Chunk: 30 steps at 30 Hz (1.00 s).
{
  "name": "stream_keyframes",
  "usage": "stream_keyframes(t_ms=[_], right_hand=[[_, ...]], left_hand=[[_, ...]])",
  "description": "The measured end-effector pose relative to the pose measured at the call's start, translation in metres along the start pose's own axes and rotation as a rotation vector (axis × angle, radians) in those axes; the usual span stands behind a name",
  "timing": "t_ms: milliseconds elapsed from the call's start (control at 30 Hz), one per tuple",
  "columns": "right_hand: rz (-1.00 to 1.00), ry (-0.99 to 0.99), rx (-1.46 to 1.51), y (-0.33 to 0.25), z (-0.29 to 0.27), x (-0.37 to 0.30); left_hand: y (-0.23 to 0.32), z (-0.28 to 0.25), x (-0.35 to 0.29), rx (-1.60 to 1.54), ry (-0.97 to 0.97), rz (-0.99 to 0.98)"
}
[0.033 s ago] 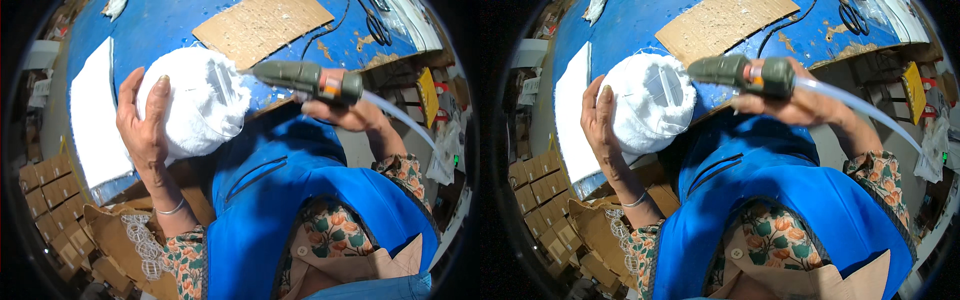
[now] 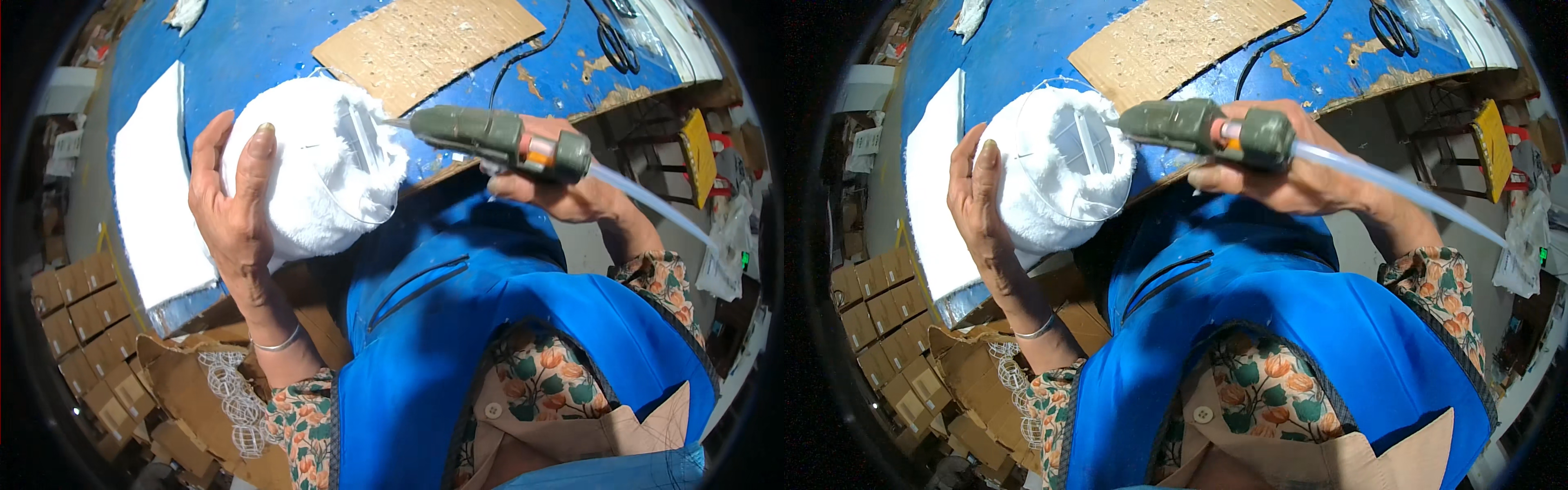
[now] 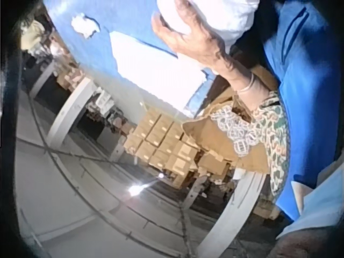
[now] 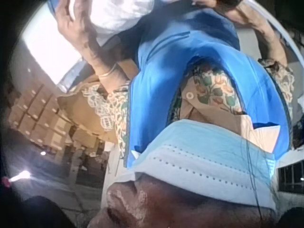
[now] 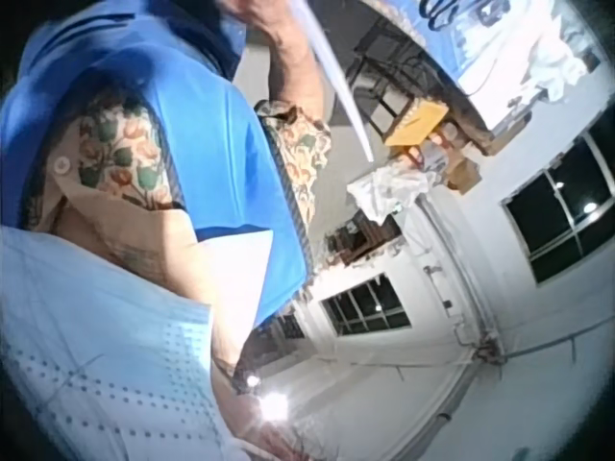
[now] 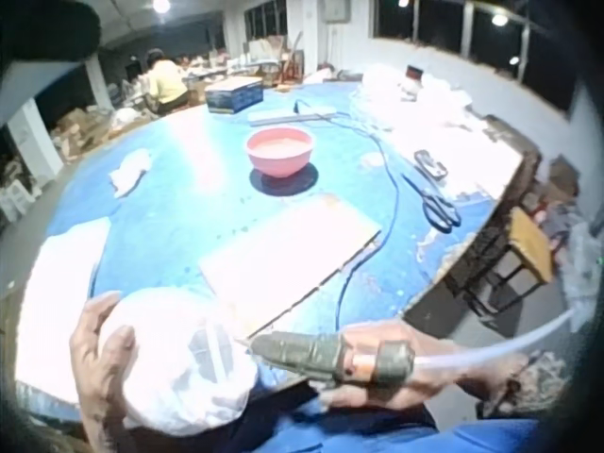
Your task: Assembling white plastic or foam rings and components using a hot glue gun.
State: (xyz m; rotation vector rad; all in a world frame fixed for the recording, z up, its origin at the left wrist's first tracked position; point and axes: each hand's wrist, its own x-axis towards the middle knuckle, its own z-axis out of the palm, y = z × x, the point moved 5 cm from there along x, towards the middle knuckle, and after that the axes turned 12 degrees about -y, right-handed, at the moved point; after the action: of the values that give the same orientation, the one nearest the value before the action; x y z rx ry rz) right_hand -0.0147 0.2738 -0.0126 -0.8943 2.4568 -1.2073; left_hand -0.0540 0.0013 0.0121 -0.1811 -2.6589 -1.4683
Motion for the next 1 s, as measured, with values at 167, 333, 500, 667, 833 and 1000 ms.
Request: stream_keyframes(t_ms=[167, 333, 500, 667, 833, 1000], right_hand=[[-0.046, 0.018, -0.016, -0.005, 0.005, 0.011], [-0.055, 0.050, -0.066, -0.003, 0.007, 0.017], [-0.019, 0.040, -0.080, 0.000, 0.006, 0.018], [-0.020, 0.057, -0.049, 0.003, 0.009, 0.020], [-0.030, 0.049, -0.048, 0.003, 0.011, 0.019], [-0.027, 0.041, -0.040, 0.004, 0.011, 0.016]], left_hand=[[-0.006, 0.000, 0.002, -0.024, 0.012, 0.026], [0.000, 0.001, -0.001, -0.059, 0.011, -0.002], [0.000, 0.001, -0.001, -0.088, 0.014, 0.016], [-0.001, 0.001, -0.002, -0.065, 0.020, 0.029], [0.000, 0.001, -0.003, -0.076, 0.009, 0.020], [0.000, 0.002, -0.003, -0.097, 0.011, 0.037]])
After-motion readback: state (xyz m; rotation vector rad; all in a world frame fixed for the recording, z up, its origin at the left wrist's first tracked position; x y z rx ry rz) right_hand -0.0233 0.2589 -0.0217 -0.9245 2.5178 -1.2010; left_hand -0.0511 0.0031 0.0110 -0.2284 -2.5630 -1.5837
